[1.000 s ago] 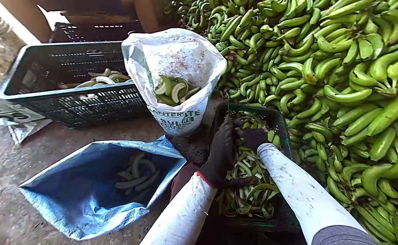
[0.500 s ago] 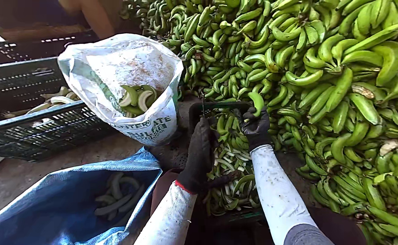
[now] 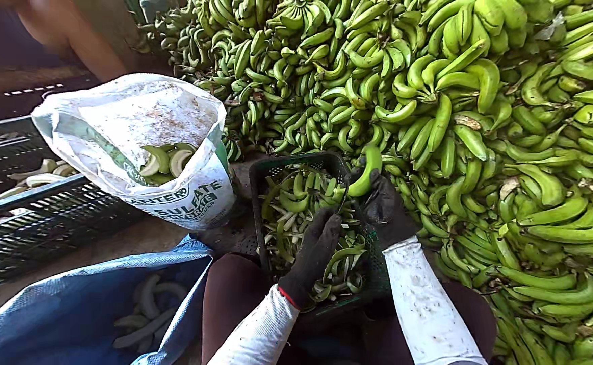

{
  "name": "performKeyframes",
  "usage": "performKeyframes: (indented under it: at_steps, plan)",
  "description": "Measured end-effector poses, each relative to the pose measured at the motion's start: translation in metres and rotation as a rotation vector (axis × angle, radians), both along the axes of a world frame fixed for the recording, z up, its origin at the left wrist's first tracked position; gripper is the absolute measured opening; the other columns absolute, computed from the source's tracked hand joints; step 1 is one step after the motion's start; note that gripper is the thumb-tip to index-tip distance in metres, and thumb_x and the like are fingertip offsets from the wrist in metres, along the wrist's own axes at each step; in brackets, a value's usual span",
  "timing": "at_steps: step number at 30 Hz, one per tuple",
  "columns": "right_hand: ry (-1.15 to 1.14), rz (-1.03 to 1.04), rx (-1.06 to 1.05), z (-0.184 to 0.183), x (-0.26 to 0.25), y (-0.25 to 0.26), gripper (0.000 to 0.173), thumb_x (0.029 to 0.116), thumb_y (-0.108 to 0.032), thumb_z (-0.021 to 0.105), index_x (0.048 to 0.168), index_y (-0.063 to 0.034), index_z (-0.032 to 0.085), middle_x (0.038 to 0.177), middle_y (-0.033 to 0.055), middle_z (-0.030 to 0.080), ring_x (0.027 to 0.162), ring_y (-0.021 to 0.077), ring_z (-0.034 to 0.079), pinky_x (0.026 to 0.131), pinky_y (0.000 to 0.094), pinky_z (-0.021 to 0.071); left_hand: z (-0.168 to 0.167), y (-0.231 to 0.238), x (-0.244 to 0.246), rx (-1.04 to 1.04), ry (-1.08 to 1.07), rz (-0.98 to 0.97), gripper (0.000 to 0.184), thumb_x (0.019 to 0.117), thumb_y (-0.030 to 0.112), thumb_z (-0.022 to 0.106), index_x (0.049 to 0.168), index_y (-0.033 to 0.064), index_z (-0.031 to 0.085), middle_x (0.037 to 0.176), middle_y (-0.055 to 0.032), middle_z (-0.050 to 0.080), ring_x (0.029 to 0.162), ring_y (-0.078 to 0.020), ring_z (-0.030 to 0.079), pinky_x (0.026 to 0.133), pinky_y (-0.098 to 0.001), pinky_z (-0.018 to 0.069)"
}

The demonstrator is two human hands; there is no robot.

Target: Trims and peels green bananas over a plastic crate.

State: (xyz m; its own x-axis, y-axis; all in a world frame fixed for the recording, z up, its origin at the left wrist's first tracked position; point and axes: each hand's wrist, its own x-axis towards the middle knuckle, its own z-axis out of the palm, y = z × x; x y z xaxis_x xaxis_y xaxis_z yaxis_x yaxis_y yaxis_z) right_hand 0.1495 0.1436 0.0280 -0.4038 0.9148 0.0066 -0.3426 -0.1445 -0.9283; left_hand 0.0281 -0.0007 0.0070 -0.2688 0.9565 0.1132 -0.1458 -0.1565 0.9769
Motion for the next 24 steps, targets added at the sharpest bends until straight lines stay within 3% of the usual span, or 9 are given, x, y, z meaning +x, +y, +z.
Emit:
performKeyframes:
  at_steps: [3,6,10,13,17,20,22,24]
  plan:
    - [0.241,-0.03,-0.127,-0.003,0.0,-0.014,0.033,0.1107,-0.032,0.039,0.138,-0.0191,0.051,0.114,0.0047,0.068,0.099,0.0181,0.069,0.087,0.0368,0.0593,0.001,0.0,0.007,0.003,-0.026,-0.009,0.047,0.1076,0.027,0.044,0.148,0.0044,0.049,0.084,-0.0009,0.06,0.07,-0.0076,0.055,0.067,-0.0229,0.0492]
    - [0.305,-0.081,-0.113,-0.008,-0.001,-0.03,0.033,0.1104,-0.031,0.038,0.132,-0.0136,0.056,0.108,0.0072,0.069,0.092,0.0184,0.07,0.081,0.037,0.0604,0.002,0.001,0.014,0.02,-0.023,-0.015,0.043,0.108,0.029,0.043,0.143,0.0069,0.053,0.08,-0.0003,0.059,0.068,-0.0076,0.054,0.065,-0.0232,0.0477]
    - [0.34,-0.135,-0.114,-0.008,-0.003,-0.047,0.032,0.1108,-0.028,0.036,0.133,-0.0131,0.054,0.107,0.0077,0.068,0.092,0.0192,0.07,0.082,0.0379,0.0606,0.002,-0.001,0.022,0.038,-0.056,0.006,0.039,0.1082,0.025,0.043,0.137,0.0028,0.056,0.082,-0.001,0.059,0.071,-0.0081,0.056,0.069,-0.0238,0.0496]
    - [0.352,-0.197,-0.121,-0.009,-0.007,-0.056,0.031,0.1119,-0.027,0.033,0.13,-0.0148,0.054,0.106,0.0042,0.068,0.095,0.0152,0.069,0.085,0.035,0.0597,0.001,-0.002,0.023,0.04,-0.08,-0.002,0.038,0.1082,0.025,0.044,0.138,0.0032,0.055,0.081,-0.001,0.058,0.07,-0.0081,0.055,0.069,-0.0242,0.0496]
    - [0.346,-0.237,-0.115,-0.014,-0.012,-0.06,0.03,0.1115,-0.027,0.036,0.131,-0.0146,0.055,0.108,0.0028,0.068,0.096,0.0133,0.068,0.087,0.0334,0.0583,0.001,-0.007,0.024,0.007,-0.112,-0.001,0.045,0.1079,0.025,0.045,0.148,0.0028,0.047,0.084,-0.0008,0.058,0.07,-0.0079,0.055,0.069,-0.0247,0.051]
    - [0.352,-0.184,-0.025,-0.021,-0.013,-0.062,0.028,0.1099,-0.029,0.04,0.132,-0.0177,0.053,0.108,0.0003,0.067,0.098,0.0116,0.068,0.09,0.0321,0.0577,0.003,-0.008,0.024,-0.014,-0.19,0.038,0.037,0.1077,0.022,0.044,0.139,0.0045,0.054,0.081,0.0003,0.057,0.069,-0.0083,0.056,0.068,-0.0247,0.0515]
    - [0.35,-0.16,0.025,-0.025,-0.014,-0.065,0.031,0.106,-0.032,0.05,0.134,-0.0175,0.053,0.108,0.0011,0.068,0.098,0.0134,0.068,0.09,0.0334,0.0576,0.01,-0.008,0.023,-0.077,-0.294,0.058,0.023,0.1092,0.02,0.041,0.121,0.0079,0.056,0.076,0.0003,0.055,0.066,-0.0096,0.056,0.065,-0.0257,0.0525]
    - [0.357,-0.138,0.028,-0.026,-0.014,-0.067,0.033,0.1046,-0.032,0.054,0.135,-0.0184,0.053,0.11,0.0014,0.069,0.1,0.0141,0.069,0.091,0.0337,0.058,0.011,-0.007,0.021,-0.11,-0.322,0.061,0.019,0.1102,0.02,0.041,0.113,0.0089,0.056,0.074,-0.0003,0.054,0.065,-0.0103,0.057,0.065,-0.0265,0.0539]
